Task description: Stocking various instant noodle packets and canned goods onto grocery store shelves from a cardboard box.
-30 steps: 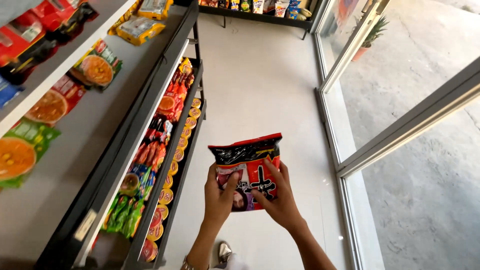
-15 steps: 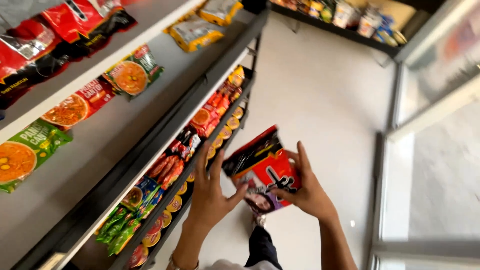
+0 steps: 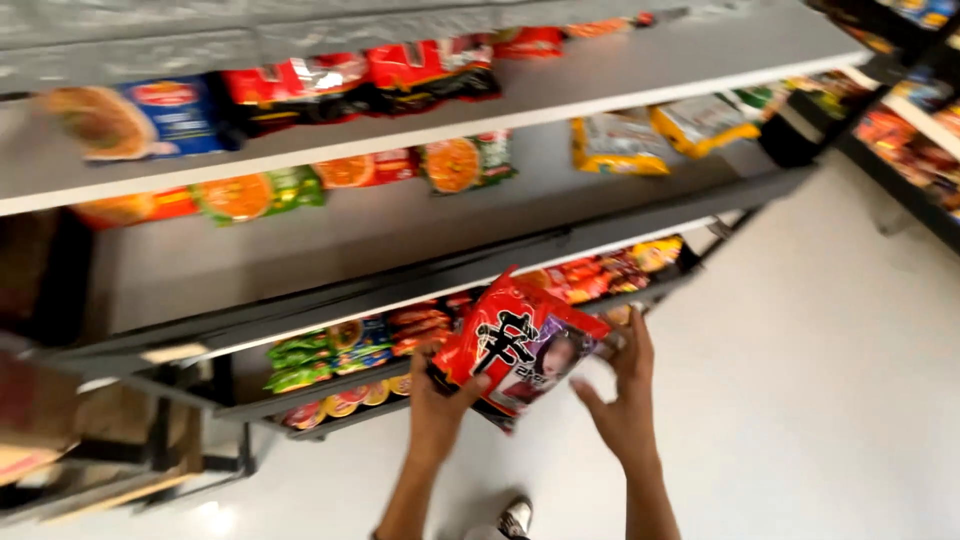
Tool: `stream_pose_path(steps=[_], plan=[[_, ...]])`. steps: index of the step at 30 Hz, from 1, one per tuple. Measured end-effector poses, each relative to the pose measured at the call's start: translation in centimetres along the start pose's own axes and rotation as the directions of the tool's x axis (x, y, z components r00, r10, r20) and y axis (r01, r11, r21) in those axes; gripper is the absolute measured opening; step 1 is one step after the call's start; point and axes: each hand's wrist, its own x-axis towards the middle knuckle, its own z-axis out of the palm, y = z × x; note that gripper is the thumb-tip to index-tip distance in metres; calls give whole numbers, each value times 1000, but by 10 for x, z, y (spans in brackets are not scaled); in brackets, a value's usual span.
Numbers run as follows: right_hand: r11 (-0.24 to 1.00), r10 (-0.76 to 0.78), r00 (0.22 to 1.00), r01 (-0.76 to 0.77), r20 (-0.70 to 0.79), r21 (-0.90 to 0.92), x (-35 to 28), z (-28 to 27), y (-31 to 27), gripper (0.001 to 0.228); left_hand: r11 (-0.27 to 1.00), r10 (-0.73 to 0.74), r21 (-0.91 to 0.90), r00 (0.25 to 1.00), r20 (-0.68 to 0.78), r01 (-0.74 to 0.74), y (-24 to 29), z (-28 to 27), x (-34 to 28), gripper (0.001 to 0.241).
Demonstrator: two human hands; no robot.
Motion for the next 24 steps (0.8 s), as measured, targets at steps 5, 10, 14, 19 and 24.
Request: stream_pose_path(steps=[5,10,14,19,24], plan=[[737,115,984,-179,140,652,-37,61,29,124,998,35,61,959,-281,-18,-36,-24,-43,76],[842,175,957,-267,231,469,-28,78,79,80,727,547,498,837,-6,-472,11,-38,-30,85],[870,174,957,-260,232,419,11,96,84,67,396,525,729,789,319,-558,12,-51,6,83],[898,25,995,-65,96,435,43,112,119,62,408,447,713,806,388,-570,-20,-64,57,85],[917,-181,981,144,67,371,33,134,214,57,267,666,650,623,410,-712,-70,-80,115,76]])
